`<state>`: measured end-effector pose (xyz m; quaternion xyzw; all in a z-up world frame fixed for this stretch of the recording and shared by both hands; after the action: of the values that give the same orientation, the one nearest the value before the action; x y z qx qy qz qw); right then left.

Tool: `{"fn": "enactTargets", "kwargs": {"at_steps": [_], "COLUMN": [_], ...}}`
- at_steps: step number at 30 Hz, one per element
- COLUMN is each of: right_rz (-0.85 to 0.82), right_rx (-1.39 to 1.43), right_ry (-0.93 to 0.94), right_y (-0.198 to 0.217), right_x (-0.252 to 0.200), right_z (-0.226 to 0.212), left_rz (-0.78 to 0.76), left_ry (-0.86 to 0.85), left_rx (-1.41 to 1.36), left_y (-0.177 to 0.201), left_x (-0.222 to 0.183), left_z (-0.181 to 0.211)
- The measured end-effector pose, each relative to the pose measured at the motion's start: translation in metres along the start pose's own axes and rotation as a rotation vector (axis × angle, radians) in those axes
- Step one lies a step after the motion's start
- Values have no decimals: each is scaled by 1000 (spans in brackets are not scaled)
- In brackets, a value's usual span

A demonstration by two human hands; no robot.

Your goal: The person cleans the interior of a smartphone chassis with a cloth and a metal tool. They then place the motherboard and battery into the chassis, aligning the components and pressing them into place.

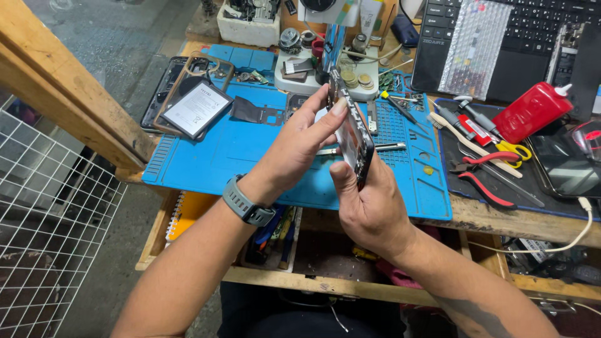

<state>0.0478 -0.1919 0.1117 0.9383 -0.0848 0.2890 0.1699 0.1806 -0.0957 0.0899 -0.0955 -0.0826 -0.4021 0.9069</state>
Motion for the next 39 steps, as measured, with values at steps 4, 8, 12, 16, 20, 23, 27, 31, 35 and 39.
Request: {"fn": "enactTargets", "kwargs": {"at_steps": [4,8,12,16,20,23,27,31,35,39], "right_rz": [14,26,24,-29,-65,-51,-43,-45,-62,-125], "right_rx": [1,15,24,21,52,46,-4,-68,-151,-393], "right_ry": [-2,-6,-63,34,80,32,13,94,131,385], "right_y": [-2,-1,-1,2,5,5,6,3,3,15], "right_x": [-7,-10,-9,-7,-3,-2,-2,-4,-6,0], "right_z": [9,14,13,3,-4,-6,-9,-12,-10,-10], "left_rz": [-4,-38,-18,-4,21,-1,19,30,-13,-134], "left_ry": [-9,-44,-13,39,42,15,52,28,1,-60], "left_rx": [12,8,-6,-10,16,-13,-120,-147,-213,-436], "left_y": [-2,-2,-2,1,1,1,2,2,1,-8], "left_x": [-1,-1,0,0,0,-2,-2,-2,-7,-18], "left_z": [3,3,0,-5,-5,-4,-8,-13,-7,17]}}
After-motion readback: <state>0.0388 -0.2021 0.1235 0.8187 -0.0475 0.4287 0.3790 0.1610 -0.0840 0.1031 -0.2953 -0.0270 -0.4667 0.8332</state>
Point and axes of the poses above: each hand's wrist, its own x-axis towards the middle knuckle, its own y-axis out of the back of the hand, z = x × y, the point moved 2 cm from there along x, towards the middle knuckle, and after that the axes turned 13 degrees about x, right-handed, at the moved point
